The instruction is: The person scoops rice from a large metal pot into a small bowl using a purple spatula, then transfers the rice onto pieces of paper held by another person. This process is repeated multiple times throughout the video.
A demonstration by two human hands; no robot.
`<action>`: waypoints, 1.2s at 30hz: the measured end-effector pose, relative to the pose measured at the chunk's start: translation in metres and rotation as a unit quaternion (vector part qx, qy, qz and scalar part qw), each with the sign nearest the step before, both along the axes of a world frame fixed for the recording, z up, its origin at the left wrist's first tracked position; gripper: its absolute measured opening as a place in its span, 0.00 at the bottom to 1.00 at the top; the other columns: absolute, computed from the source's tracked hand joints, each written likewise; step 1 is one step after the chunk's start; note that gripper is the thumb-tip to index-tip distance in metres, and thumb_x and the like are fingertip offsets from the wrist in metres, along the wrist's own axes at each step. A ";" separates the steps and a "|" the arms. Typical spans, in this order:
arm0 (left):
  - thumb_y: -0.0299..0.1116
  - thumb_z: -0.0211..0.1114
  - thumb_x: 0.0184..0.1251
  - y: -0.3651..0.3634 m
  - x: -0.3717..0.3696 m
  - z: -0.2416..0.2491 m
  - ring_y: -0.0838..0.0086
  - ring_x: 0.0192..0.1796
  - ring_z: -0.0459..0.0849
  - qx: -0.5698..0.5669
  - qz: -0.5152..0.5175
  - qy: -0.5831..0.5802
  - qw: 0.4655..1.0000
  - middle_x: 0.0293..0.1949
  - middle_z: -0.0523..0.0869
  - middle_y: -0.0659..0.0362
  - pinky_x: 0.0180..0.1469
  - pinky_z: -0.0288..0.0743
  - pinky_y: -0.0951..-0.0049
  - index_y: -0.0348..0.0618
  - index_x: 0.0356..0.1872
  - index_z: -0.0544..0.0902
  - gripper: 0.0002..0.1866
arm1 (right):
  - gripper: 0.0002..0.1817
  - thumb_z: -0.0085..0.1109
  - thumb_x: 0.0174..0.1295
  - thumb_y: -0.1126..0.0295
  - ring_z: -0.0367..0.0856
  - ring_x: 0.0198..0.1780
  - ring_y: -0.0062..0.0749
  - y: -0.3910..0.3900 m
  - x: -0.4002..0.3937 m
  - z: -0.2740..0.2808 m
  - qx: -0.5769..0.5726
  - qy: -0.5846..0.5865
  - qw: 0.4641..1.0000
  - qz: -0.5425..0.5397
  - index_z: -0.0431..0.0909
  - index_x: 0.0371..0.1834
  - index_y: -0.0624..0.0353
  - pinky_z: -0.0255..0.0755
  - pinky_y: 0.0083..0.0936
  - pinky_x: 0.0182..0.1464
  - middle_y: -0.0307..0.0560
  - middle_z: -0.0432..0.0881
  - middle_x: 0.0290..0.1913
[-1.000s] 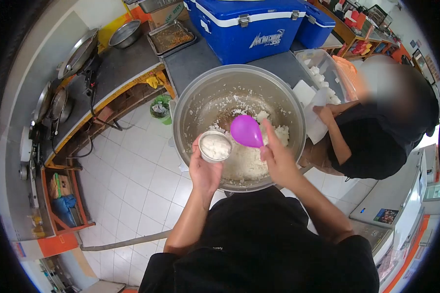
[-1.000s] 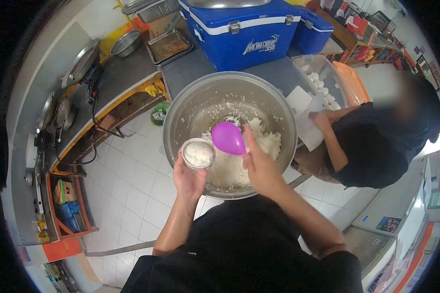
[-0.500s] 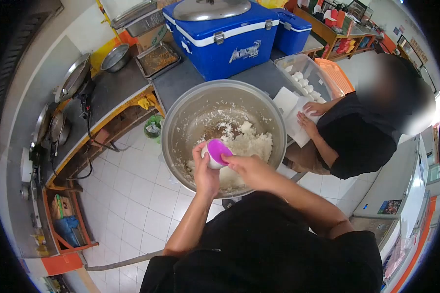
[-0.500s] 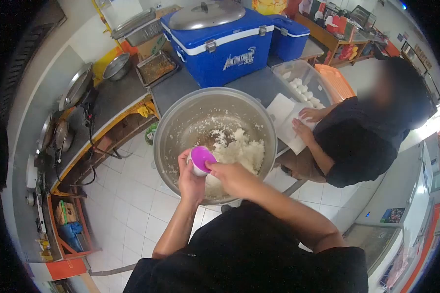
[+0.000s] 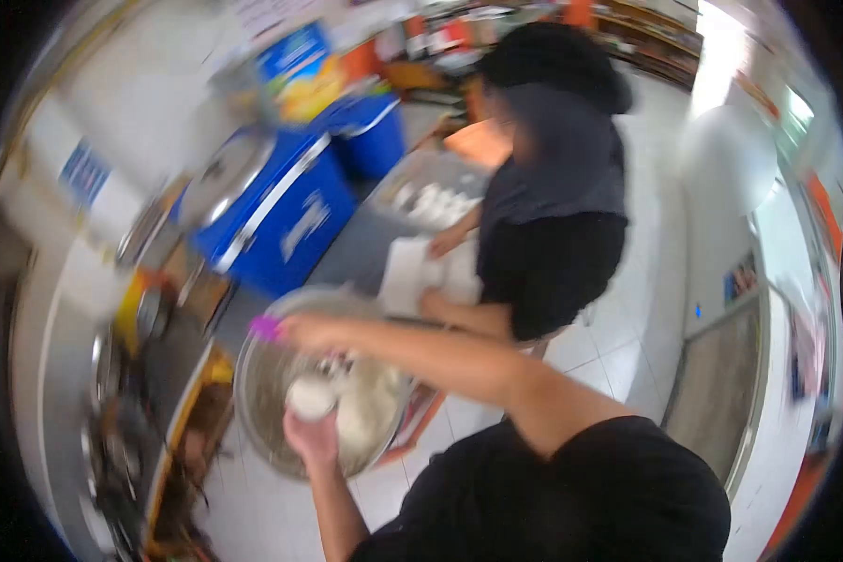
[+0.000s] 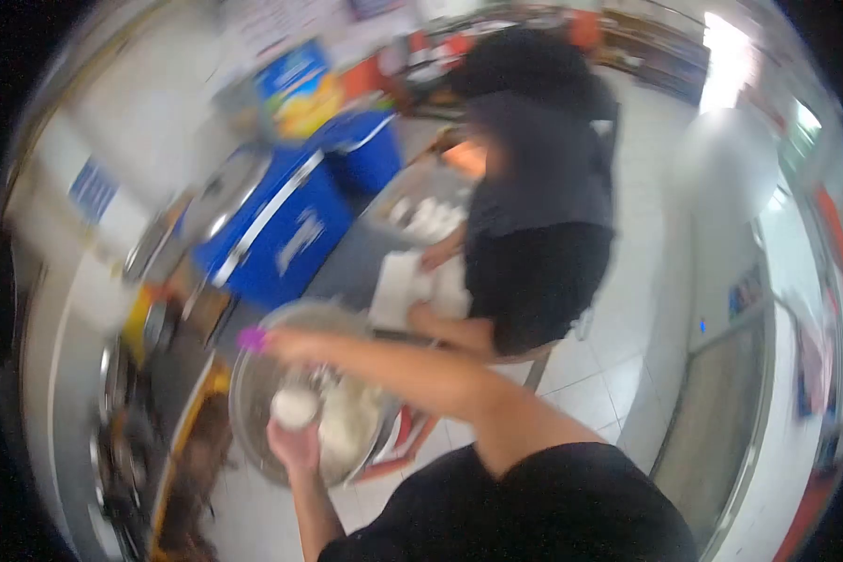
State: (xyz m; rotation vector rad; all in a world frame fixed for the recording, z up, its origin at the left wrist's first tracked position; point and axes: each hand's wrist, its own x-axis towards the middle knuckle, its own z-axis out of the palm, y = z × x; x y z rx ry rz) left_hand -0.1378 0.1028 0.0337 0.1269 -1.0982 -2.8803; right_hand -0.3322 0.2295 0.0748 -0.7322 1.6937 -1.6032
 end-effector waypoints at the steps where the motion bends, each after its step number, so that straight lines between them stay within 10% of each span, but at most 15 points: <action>1: 0.48 0.52 0.75 -0.001 -0.003 -0.007 0.53 0.71 0.76 -0.002 0.017 0.016 1.000 0.69 0.79 0.51 0.75 0.66 0.45 0.43 0.70 0.75 0.29 | 0.24 0.53 0.77 0.66 0.76 0.28 0.24 0.002 0.007 0.010 -0.039 0.051 0.997 -0.042 0.69 0.75 0.51 0.67 0.27 0.23 0.40 0.82 0.38; 3: 0.56 0.50 0.78 0.030 -0.006 0.014 0.54 0.70 0.77 -0.022 0.080 -0.015 0.996 0.69 0.78 0.50 0.70 0.73 0.50 0.42 0.70 0.75 0.32 | 0.31 0.56 0.74 0.71 0.83 0.35 0.34 0.029 0.028 0.028 -0.025 0.095 0.990 -0.096 0.62 0.80 0.51 0.76 0.34 0.31 0.52 0.86 0.46; 6: 0.64 0.49 0.76 0.051 -0.010 0.008 0.67 0.49 0.88 -0.046 0.167 -0.084 0.981 0.54 0.87 0.54 0.31 0.79 0.72 0.45 0.64 0.78 0.34 | 0.21 0.52 0.77 0.69 0.88 0.43 0.47 0.112 0.102 0.049 -0.049 0.155 0.976 -0.146 0.73 0.72 0.52 0.79 0.45 0.44 0.62 0.87 0.45; 11: 0.65 0.48 0.76 0.105 0.001 -0.008 0.67 0.32 0.87 -0.155 0.100 -0.130 0.974 0.41 0.89 0.60 0.24 0.76 0.71 0.49 0.59 0.80 0.31 | 0.07 0.54 0.72 0.73 0.87 0.44 0.51 0.159 0.102 -0.056 0.086 0.240 0.967 0.023 0.79 0.47 0.64 0.76 0.46 0.46 0.62 0.86 0.40; 13: 0.66 0.47 0.76 0.134 0.007 -0.001 0.68 0.31 0.87 -0.176 0.100 -0.140 0.969 0.39 0.88 0.62 0.21 0.68 0.70 0.53 0.57 0.81 0.30 | 0.07 0.54 0.72 0.74 0.86 0.44 0.50 0.202 0.125 -0.020 -0.002 0.184 0.974 -0.132 0.79 0.47 0.65 0.74 0.45 0.46 0.62 0.85 0.39; 18: 0.66 0.47 0.76 0.153 0.011 -0.019 0.69 0.42 0.89 -0.172 0.097 -0.184 0.963 0.49 0.89 0.62 0.27 0.79 0.68 0.55 0.60 0.80 0.30 | 0.14 0.52 0.78 0.67 0.83 0.35 0.45 0.218 0.134 -0.075 -0.036 0.234 0.971 -0.001 0.78 0.59 0.62 0.76 0.41 0.40 0.54 0.83 0.37; 21: 0.68 0.48 0.73 0.201 0.027 -0.001 0.67 0.44 0.88 -0.137 0.152 -0.200 0.958 0.49 0.88 0.62 0.28 0.79 0.70 0.57 0.60 0.80 0.31 | 0.20 0.53 0.79 0.64 0.82 0.34 0.33 0.292 0.162 -0.006 0.016 -0.086 0.994 -0.070 0.73 0.69 0.57 0.76 0.33 0.39 0.49 0.81 0.37; 24: 0.68 0.50 0.72 0.189 0.031 -0.023 0.62 0.43 0.89 -0.118 0.073 -0.154 0.978 0.54 0.88 0.56 0.30 0.82 0.68 0.57 0.62 0.80 0.32 | 0.28 0.58 0.77 0.60 0.82 0.33 0.23 0.325 0.208 -0.054 -0.001 0.059 0.988 -0.144 0.65 0.76 0.52 0.76 0.28 0.37 0.43 0.81 0.38; 29: 0.64 0.50 0.75 0.189 0.033 -0.035 0.55 0.43 0.90 0.042 -0.090 -0.084 0.991 0.65 0.82 0.44 0.32 0.87 0.61 0.53 0.63 0.80 0.30 | 0.38 0.67 0.69 0.59 0.80 0.61 0.45 0.424 0.288 -0.155 0.118 0.142 0.975 -0.124 0.60 0.79 0.52 0.75 0.38 0.61 0.53 0.75 0.66; 31: 0.61 0.50 0.77 0.179 0.042 -0.046 0.53 0.46 0.90 0.079 -0.177 -0.039 0.980 0.68 0.79 0.41 0.35 0.89 0.57 0.51 0.63 0.81 0.30 | 0.38 0.68 0.66 0.56 0.75 0.70 0.53 0.480 0.306 -0.296 0.282 0.200 0.936 -0.062 0.65 0.78 0.50 0.69 0.44 0.71 0.51 0.70 0.75; 33: 0.59 0.49 0.78 0.191 0.058 -0.041 0.52 0.51 0.90 0.119 -0.255 0.017 0.959 0.70 0.77 0.40 0.41 0.90 0.52 0.49 0.62 0.81 0.29 | 0.35 0.71 0.64 0.54 0.85 0.56 0.44 0.528 0.371 -0.274 0.477 -0.062 0.848 -0.220 0.71 0.73 0.46 0.80 0.42 0.52 0.54 0.85 0.56; 36: 0.60 0.49 0.77 0.192 0.088 -0.072 0.51 0.57 0.87 0.099 -0.150 -0.107 0.978 0.72 0.74 0.39 0.52 0.88 0.44 0.47 0.63 0.81 0.30 | 0.16 0.62 0.68 0.51 0.86 0.43 0.44 0.615 0.499 -0.396 0.519 -0.267 0.693 -0.424 0.88 0.45 0.50 0.80 0.43 0.47 0.45 0.89 0.52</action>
